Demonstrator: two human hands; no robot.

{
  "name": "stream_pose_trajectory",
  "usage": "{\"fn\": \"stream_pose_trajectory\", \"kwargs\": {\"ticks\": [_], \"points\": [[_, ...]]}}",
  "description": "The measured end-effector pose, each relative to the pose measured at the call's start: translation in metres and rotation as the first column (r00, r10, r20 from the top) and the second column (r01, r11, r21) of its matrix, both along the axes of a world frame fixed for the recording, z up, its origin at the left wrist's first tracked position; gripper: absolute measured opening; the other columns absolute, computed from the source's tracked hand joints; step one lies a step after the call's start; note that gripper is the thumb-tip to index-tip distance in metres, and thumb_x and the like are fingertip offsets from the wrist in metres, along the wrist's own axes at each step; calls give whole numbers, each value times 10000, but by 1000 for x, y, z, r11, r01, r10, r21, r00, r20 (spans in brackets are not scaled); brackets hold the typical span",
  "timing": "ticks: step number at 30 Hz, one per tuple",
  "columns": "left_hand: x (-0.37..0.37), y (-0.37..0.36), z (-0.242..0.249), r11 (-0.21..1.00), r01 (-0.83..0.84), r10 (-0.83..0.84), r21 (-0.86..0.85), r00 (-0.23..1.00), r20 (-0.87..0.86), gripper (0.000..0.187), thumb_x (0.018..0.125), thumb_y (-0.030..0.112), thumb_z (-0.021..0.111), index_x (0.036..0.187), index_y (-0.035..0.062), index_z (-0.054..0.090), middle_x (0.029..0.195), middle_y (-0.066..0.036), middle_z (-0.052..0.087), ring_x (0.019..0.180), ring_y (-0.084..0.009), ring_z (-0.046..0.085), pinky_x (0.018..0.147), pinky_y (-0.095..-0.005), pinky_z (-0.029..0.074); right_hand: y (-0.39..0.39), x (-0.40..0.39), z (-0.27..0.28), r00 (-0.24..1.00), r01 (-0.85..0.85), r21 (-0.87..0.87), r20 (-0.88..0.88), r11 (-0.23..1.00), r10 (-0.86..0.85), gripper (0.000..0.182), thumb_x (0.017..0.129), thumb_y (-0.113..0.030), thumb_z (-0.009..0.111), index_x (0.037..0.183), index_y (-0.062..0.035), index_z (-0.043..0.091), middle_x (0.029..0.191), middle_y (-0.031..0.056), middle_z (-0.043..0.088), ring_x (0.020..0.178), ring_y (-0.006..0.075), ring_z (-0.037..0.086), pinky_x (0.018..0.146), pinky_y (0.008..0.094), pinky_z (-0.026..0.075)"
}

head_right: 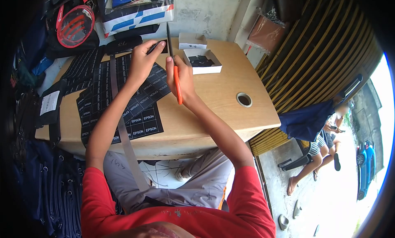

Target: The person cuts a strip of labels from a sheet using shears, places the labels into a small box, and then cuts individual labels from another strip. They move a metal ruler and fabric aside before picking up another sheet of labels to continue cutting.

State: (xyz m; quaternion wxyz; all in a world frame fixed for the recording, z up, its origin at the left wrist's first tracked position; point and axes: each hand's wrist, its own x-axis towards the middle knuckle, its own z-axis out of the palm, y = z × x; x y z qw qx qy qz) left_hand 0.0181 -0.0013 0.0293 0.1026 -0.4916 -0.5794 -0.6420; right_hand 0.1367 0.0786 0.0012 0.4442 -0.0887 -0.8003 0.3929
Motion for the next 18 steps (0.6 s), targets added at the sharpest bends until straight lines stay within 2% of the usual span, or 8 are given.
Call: {"fn": "stream_pose_trajectory", "kwargs": {"ticks": [2, 6, 10, 13, 14, 15, 16, 18], "points": [[0, 1, -1, 999, -6, 7, -39, 1000, 19, 274, 921, 215, 653, 945, -57, 681, 646, -42, 597, 594, -56, 461, 535, -258, 378, -4, 4, 3, 996, 47, -126, -73, 991, -56, 402, 1024, -337, 454, 812, 3, 490, 561, 116, 493, 542, 183, 478, 543, 359, 400], [2, 1, -2, 998, 15, -14, 63, 1000, -10, 283, 935, 234, 635, 953, -45, 675, 605, 0, 525, 570, -53, 420, 513, -264, 341, 13, -4, 0, 973, 46, -212, -212, 976, -92, 397, 1019, -381, 468, 958, 11, 487, 535, 29, 450, 474, 112, 421, 462, 305, 350], [-12, 5, -14, 988, 109, -93, -107, 985, 145, 301, 952, 263, 603, 998, -30, 653, 643, 34, 495, 600, -51, 407, 535, -254, 343, 15, -1, 3, 960, -88, -353, -279, 931, -16, 372, 1008, -369, 502, 1024, -1, 457, 548, 18, 470, 420, 78, 438, 395, 241, 342], [-22, 11, -30, 973, 180, -150, -143, 969, 194, 307, 952, 281, 605, 1007, -18, 642, 725, 31, 516, 662, -53, 428, 587, -238, 367, 16, 0, 9, 967, -178, -473, -245, 863, 65, 348, 1004, -347, 518, 1005, -2, 473, 543, 16, 482, 437, 92, 501, 398, 241, 393], [-26, 10, -33, 967, 199, -154, -160, 954, 258, 308, 955, 279, 606, 1028, -18, 639, 808, 17, 558, 756, -57, 469, 682, -237, 392, 23, 1, 7, 981, -154, -405, -171, 901, 91, 329, 987, -326, 558, 964, -4, 498, 589, 44, 540, 490, 119, 586, 421, 250, 465], [-30, 10, -37, 960, 218, -154, -176, 935, 321, 310, 959, 278, 607, 1050, -17, 637, 891, 3, 599, 851, -62, 510, 777, -237, 417, 25, -3, 4, 980, -160, -410, -175, 898, 95, 329, 987, -326, 558, 964, -4, 498, 589, 44, 540, 490, 119, 586, 421, 250, 465], [-33, 11, -42, 960, 213, -147, -183, 937, 317, 310, 959, 278, 607, 1050, -17, 637, 891, 3, 599, 851, -62, 510, 777, -237, 417, 26, -7, 2, 975, -194, -479, -187, 856, 116, 330, 973, -321, 585, 949, 1, 516, 624, 64, 568, 517, 132, 609, 441, 250, 484], [-38, 14, -53, 970, 243, -224, -19, 920, 322, 331, 973, 307, 592, 977, -22, 632, 731, 46, 495, 671, -48, 405, 600, -229, 354, 29, -9, -3, 977, -206, -564, -161, 800, 138, 373, 914, -327, 677, 972, 23, 565, 712, 105, 623, 590, 165, 656, 520, 250, 541]]}}
